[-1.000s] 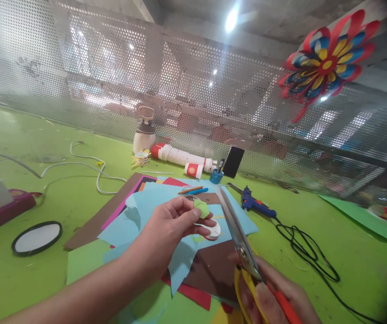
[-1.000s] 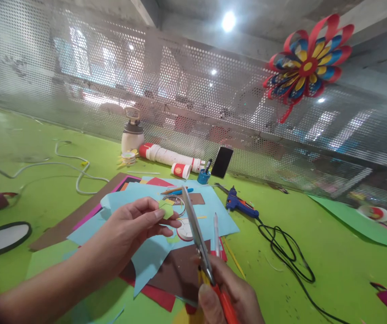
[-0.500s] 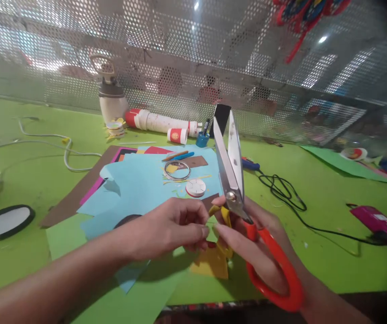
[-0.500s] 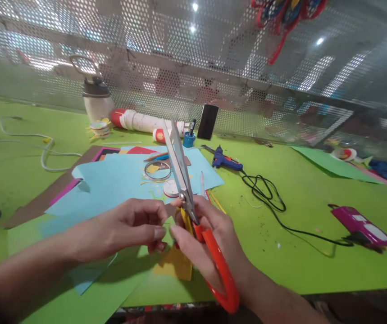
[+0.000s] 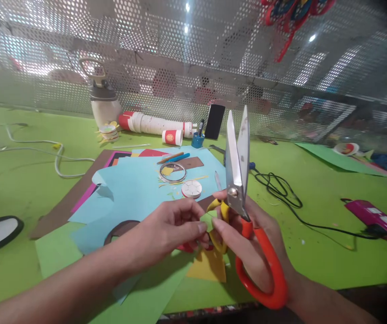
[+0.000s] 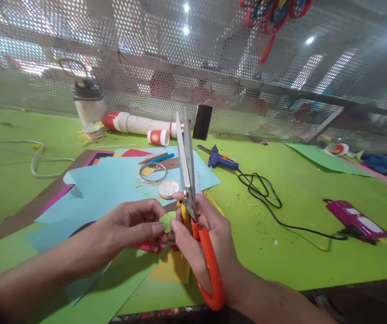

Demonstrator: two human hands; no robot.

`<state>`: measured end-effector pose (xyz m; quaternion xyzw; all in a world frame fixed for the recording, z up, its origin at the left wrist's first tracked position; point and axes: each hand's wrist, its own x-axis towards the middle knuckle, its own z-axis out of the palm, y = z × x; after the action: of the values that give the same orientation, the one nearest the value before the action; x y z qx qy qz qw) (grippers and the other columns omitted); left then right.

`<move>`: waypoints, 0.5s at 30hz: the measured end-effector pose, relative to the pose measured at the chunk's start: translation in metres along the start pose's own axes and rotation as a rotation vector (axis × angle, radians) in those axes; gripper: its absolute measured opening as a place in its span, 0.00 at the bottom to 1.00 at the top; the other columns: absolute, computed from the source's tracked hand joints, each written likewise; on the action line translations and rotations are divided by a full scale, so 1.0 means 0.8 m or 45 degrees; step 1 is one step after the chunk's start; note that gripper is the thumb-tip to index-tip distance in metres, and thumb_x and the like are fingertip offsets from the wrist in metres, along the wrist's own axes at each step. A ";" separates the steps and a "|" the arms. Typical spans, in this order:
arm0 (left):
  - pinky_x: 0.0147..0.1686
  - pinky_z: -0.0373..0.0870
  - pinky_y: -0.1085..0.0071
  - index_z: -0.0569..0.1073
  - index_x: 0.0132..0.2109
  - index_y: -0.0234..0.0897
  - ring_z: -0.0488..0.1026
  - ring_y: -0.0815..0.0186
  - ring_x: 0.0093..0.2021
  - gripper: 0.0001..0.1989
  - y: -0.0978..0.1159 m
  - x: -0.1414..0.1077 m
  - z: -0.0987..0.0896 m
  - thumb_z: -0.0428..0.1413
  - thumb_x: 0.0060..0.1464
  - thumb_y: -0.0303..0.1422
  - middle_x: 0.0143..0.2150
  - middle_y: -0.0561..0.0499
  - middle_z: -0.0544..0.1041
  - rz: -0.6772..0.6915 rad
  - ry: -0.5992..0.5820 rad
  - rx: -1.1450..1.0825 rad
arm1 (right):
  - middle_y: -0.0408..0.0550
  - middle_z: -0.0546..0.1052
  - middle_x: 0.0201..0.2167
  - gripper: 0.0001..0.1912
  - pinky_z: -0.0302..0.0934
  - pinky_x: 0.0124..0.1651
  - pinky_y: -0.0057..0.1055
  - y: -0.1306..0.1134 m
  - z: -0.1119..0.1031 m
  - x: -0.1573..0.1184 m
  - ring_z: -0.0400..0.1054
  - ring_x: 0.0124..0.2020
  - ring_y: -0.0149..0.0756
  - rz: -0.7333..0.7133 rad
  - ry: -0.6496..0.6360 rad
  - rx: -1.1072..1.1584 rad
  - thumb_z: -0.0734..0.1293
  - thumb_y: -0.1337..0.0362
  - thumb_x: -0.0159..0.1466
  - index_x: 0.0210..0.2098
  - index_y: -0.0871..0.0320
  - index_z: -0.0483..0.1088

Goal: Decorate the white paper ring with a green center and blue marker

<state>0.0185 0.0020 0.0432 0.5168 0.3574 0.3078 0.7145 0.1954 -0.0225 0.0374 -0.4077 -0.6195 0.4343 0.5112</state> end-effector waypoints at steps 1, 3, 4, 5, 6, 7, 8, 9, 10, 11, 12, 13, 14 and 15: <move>0.30 0.66 0.75 0.73 0.35 0.33 0.73 0.70 0.29 0.16 -0.001 0.000 0.000 0.63 0.52 0.42 0.30 0.48 0.78 0.011 -0.011 -0.013 | 0.39 0.69 0.28 0.13 0.65 0.27 0.21 0.002 0.000 -0.001 0.65 0.25 0.25 -0.023 0.019 0.003 0.66 0.69 0.64 0.48 0.53 0.69; 0.30 0.66 0.75 0.73 0.35 0.33 0.72 0.70 0.29 0.16 -0.004 0.000 0.000 0.64 0.51 0.43 0.30 0.48 0.78 0.026 -0.008 -0.044 | 0.39 0.69 0.29 0.14 0.66 0.28 0.21 0.004 -0.001 -0.001 0.67 0.26 0.26 -0.035 0.024 -0.010 0.66 0.69 0.64 0.49 0.53 0.69; 0.30 0.66 0.75 0.73 0.34 0.33 0.72 0.70 0.28 0.16 -0.004 0.000 0.000 0.64 0.51 0.43 0.30 0.48 0.78 0.027 0.006 -0.057 | 0.39 0.70 0.29 0.14 0.66 0.29 0.21 0.003 -0.001 -0.001 0.68 0.26 0.26 -0.032 0.011 -0.025 0.66 0.69 0.64 0.49 0.53 0.69; 0.29 0.66 0.76 0.72 0.34 0.33 0.72 0.71 0.28 0.16 -0.005 0.000 0.000 0.64 0.51 0.43 0.30 0.48 0.78 0.026 0.023 -0.065 | 0.39 0.69 0.29 0.14 0.67 0.29 0.21 0.002 -0.002 -0.001 0.68 0.26 0.26 -0.026 -0.002 -0.041 0.66 0.69 0.65 0.49 0.53 0.69; 0.28 0.66 0.76 0.72 0.34 0.33 0.72 0.70 0.28 0.17 -0.005 0.000 -0.001 0.65 0.51 0.43 0.30 0.49 0.78 0.025 0.041 -0.071 | 0.39 0.69 0.29 0.13 0.67 0.30 0.21 0.000 -0.002 -0.001 0.68 0.26 0.26 -0.019 -0.016 -0.052 0.66 0.68 0.65 0.49 0.52 0.69; 0.28 0.66 0.76 0.71 0.33 0.33 0.72 0.70 0.28 0.17 -0.004 -0.001 -0.001 0.65 0.51 0.43 0.30 0.49 0.78 0.028 0.061 -0.086 | 0.39 0.70 0.28 0.13 0.68 0.31 0.22 -0.002 -0.003 0.000 0.69 0.26 0.27 0.001 -0.024 -0.053 0.66 0.67 0.65 0.49 0.52 0.68; 0.28 0.67 0.76 0.71 0.33 0.34 0.73 0.70 0.28 0.17 -0.004 -0.001 -0.003 0.65 0.51 0.43 0.29 0.49 0.78 0.036 0.086 -0.113 | 0.39 0.70 0.28 0.12 0.68 0.32 0.23 -0.004 -0.003 0.000 0.69 0.27 0.27 0.037 -0.028 -0.045 0.66 0.65 0.66 0.49 0.53 0.68; 0.28 0.68 0.75 0.70 0.33 0.34 0.73 0.69 0.28 0.16 -0.002 -0.002 -0.004 0.65 0.51 0.42 0.29 0.50 0.78 0.059 0.123 -0.147 | 0.40 0.70 0.28 0.13 0.68 0.32 0.25 -0.006 -0.003 0.000 0.69 0.27 0.29 0.093 -0.024 -0.025 0.67 0.62 0.66 0.50 0.53 0.68; 0.29 0.69 0.74 0.70 0.33 0.35 0.73 0.69 0.28 0.16 -0.001 -0.002 -0.007 0.65 0.52 0.42 0.29 0.50 0.77 0.101 0.167 -0.179 | 0.41 0.71 0.28 0.14 0.68 0.32 0.26 -0.008 -0.003 0.000 0.69 0.27 0.30 0.170 -0.022 -0.004 0.67 0.58 0.66 0.50 0.54 0.68; 0.31 0.70 0.73 0.70 0.33 0.35 0.73 0.69 0.29 0.15 0.001 -0.003 -0.009 0.65 0.52 0.40 0.29 0.51 0.78 0.155 0.219 -0.206 | 0.42 0.71 0.28 0.17 0.68 0.32 0.27 -0.010 -0.003 -0.001 0.69 0.27 0.31 0.252 -0.019 0.014 0.67 0.54 0.66 0.51 0.54 0.68; 0.32 0.70 0.73 0.71 0.33 0.35 0.73 0.69 0.30 0.13 0.003 -0.003 -0.012 0.65 0.52 0.39 0.30 0.51 0.78 0.221 0.275 -0.221 | 0.43 0.72 0.28 0.20 0.67 0.31 0.28 -0.011 -0.002 -0.002 0.69 0.27 0.32 0.326 -0.026 0.028 0.66 0.50 0.65 0.51 0.54 0.68; 0.34 0.70 0.73 0.72 0.33 0.35 0.73 0.69 0.31 0.12 0.006 -0.003 -0.014 0.64 0.53 0.38 0.31 0.51 0.78 0.287 0.332 -0.223 | 0.44 0.72 0.28 0.23 0.66 0.31 0.28 -0.011 -0.002 -0.004 0.68 0.27 0.33 0.363 -0.034 0.024 0.66 0.47 0.64 0.51 0.55 0.68; 0.36 0.70 0.73 0.73 0.34 0.35 0.74 0.69 0.32 0.11 0.008 -0.003 -0.017 0.64 0.53 0.37 0.32 0.51 0.78 0.347 0.387 -0.222 | 0.44 0.72 0.28 0.25 0.64 0.30 0.28 -0.010 -0.001 -0.006 0.67 0.27 0.32 0.357 -0.051 0.009 0.66 0.44 0.62 0.50 0.56 0.69; 0.38 0.70 0.73 0.73 0.33 0.35 0.74 0.68 0.34 0.10 0.010 -0.002 -0.018 0.64 0.53 0.37 0.32 0.51 0.78 0.399 0.435 -0.225 | 0.45 0.72 0.28 0.27 0.62 0.29 0.27 -0.009 -0.001 -0.008 0.65 0.25 0.31 0.331 -0.092 -0.012 0.66 0.42 0.61 0.48 0.56 0.70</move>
<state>0.0049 0.0105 0.0482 0.4419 0.3600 0.5278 0.6297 0.1964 -0.0304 0.0429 -0.4710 -0.5815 0.5085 0.4260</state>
